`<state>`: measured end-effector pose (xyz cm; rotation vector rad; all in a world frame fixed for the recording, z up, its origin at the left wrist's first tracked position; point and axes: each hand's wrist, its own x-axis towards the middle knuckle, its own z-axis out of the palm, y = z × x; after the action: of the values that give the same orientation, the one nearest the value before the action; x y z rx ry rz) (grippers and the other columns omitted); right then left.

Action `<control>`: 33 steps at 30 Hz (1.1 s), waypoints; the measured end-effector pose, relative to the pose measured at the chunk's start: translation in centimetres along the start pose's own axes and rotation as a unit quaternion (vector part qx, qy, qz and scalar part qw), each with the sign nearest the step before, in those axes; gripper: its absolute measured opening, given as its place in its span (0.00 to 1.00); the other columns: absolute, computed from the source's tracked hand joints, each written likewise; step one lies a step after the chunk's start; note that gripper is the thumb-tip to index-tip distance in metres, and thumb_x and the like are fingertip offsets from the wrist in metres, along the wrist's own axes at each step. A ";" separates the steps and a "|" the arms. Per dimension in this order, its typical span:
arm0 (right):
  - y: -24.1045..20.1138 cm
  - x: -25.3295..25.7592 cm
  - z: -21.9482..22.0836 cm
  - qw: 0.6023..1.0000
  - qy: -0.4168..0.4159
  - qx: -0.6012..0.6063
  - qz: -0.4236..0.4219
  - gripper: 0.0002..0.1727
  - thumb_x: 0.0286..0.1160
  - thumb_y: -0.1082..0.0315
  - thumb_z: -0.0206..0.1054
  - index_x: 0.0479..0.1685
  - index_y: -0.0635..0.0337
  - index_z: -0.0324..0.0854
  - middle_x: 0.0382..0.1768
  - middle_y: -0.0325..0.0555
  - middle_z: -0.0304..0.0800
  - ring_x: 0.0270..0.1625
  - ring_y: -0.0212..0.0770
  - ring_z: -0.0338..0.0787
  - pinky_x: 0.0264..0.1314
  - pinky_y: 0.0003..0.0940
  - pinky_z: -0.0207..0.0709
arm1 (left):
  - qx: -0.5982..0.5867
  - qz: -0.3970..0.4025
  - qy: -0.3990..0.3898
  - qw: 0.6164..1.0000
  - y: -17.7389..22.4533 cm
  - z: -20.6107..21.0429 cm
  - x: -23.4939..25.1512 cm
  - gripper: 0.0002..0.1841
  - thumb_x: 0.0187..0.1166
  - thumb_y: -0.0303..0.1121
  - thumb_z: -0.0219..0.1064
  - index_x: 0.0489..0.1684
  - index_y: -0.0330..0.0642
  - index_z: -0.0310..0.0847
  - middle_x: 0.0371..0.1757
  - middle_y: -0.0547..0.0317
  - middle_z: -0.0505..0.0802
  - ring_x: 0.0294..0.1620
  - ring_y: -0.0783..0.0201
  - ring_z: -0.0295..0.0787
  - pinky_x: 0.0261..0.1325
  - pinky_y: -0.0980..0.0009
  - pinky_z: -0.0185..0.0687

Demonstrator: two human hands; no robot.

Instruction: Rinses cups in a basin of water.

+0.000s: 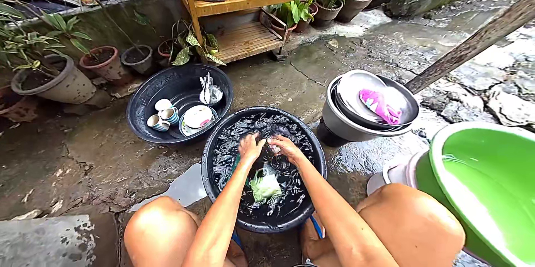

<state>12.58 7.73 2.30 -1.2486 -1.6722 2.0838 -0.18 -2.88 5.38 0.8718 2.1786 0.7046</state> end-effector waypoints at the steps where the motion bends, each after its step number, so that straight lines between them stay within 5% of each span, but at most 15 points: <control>1: 0.7 0.4 0.0 0.999 0.034 0.018 -0.001 0.25 0.86 0.61 0.65 0.74 0.66 0.73 0.54 0.53 0.85 0.44 0.38 0.84 0.46 0.35 0.79 | 0.080 -0.013 0.008 0.997 -0.3 -0.7 -0.5 0.33 0.84 0.44 0.67 0.89 0.47 0.66 0.93 0.36 0.60 0.93 0.29 0.45 0.86 0.27 0.41; 3: 1.6 0.9 -0.1 0.994 0.087 0.064 0.013 0.27 0.87 0.58 0.64 0.77 0.66 0.71 0.64 0.57 0.83 0.55 0.43 0.83 0.56 0.40 0.75 | 0.166 -0.081 -0.028 0.982 -1.4 -1.2 -1.2 0.49 0.74 0.45 0.76 0.97 0.57 0.48 0.95 0.33 0.46 0.93 0.24 0.38 0.82 0.20 0.40; 4: 1.9 1.1 0.1 0.991 0.108 0.082 0.017 0.27 0.87 0.58 0.63 0.77 0.66 0.71 0.63 0.56 0.84 0.54 0.42 0.83 0.55 0.39 0.75 | 0.178 -0.111 -0.052 0.976 -2.1 -1.2 -1.5 0.55 0.71 0.47 0.79 0.98 0.56 0.40 0.95 0.30 0.46 0.92 0.22 0.43 0.80 0.20 0.46; 7: 2.3 0.9 0.5 0.978 0.127 0.154 0.053 0.26 0.91 0.57 0.59 0.78 0.66 0.71 0.66 0.56 0.83 0.56 0.41 0.84 0.54 0.37 0.75 | 0.174 -0.165 -0.115 0.964 -3.8 -1.1 -1.6 0.62 0.71 0.45 0.80 0.97 0.44 0.27 0.87 0.25 0.66 0.85 0.31 0.67 0.82 0.36 0.64; 11: 3.7 0.8 0.9 0.951 0.165 0.249 0.078 0.21 0.90 0.57 0.56 0.65 0.66 0.76 0.47 0.52 0.85 0.38 0.40 0.84 0.39 0.37 0.80 | 0.144 -0.166 -0.144 0.965 -4.4 -0.6 -1.6 0.51 0.78 0.45 0.73 0.94 0.30 0.39 0.82 0.28 0.74 0.85 0.36 0.70 0.85 0.41 0.63; 14: 3.9 0.2 1.3 0.934 0.158 0.311 0.081 0.22 0.95 0.53 0.47 0.63 0.64 0.73 0.38 0.49 0.85 0.31 0.38 0.84 0.33 0.35 0.81 | 0.160 -0.108 -0.123 0.973 -4.7 0.4 -1.8 0.47 0.77 0.50 0.73 0.92 0.36 0.53 0.85 0.32 0.72 0.88 0.36 0.65 0.87 0.37 0.57; 18: 1.0 -0.7 1.3 0.917 0.071 0.387 0.061 0.26 0.94 0.50 0.43 0.76 0.60 0.65 0.50 0.57 0.88 0.43 0.48 0.91 0.43 0.43 0.87 | 0.096 0.007 -0.108 0.990 -4.7 1.1 -0.5 0.50 0.66 0.39 0.83 0.93 0.53 0.57 0.87 0.42 0.72 0.88 0.34 0.62 0.85 0.31 0.53; 22: -3.9 -2.2 1.8 0.951 0.054 0.303 -0.029 0.31 0.93 0.62 0.49 0.91 0.49 0.44 0.52 0.61 0.85 0.42 0.53 0.92 0.40 0.49 0.88 | -0.015 0.082 -0.121 0.989 -3.9 0.4 0.4 0.51 0.64 0.32 0.83 0.93 0.43 0.54 0.81 0.33 0.77 0.83 0.36 0.72 0.84 0.37 0.63; 29: -9.5 -4.4 2.8 0.968 0.078 0.158 -0.181 0.37 0.79 0.77 0.67 0.86 0.51 0.53 0.45 0.55 0.85 0.35 0.46 0.90 0.36 0.43 0.88 | -0.255 0.030 -0.034 0.966 -0.7 -1.0 -0.2 0.49 0.67 0.31 0.80 0.91 0.35 0.52 0.74 0.29 0.81 0.75 0.40 0.81 0.78 0.46 0.76; 33: -9.9 -4.7 2.7 0.957 0.078 0.071 -0.269 0.41 0.67 0.80 0.73 0.80 0.57 0.56 0.46 0.52 0.84 0.38 0.42 0.89 0.37 0.38 0.87 | -0.288 0.022 -0.018 0.957 0.6 -2.2 -0.5 0.45 0.71 0.33 0.78 0.88 0.33 0.54 0.72 0.28 0.82 0.71 0.41 0.83 0.75 0.46 0.78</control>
<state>10.26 6.41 13.28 -0.7744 -1.5404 1.6922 -1.32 -3.34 7.37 0.6138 1.7697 1.2506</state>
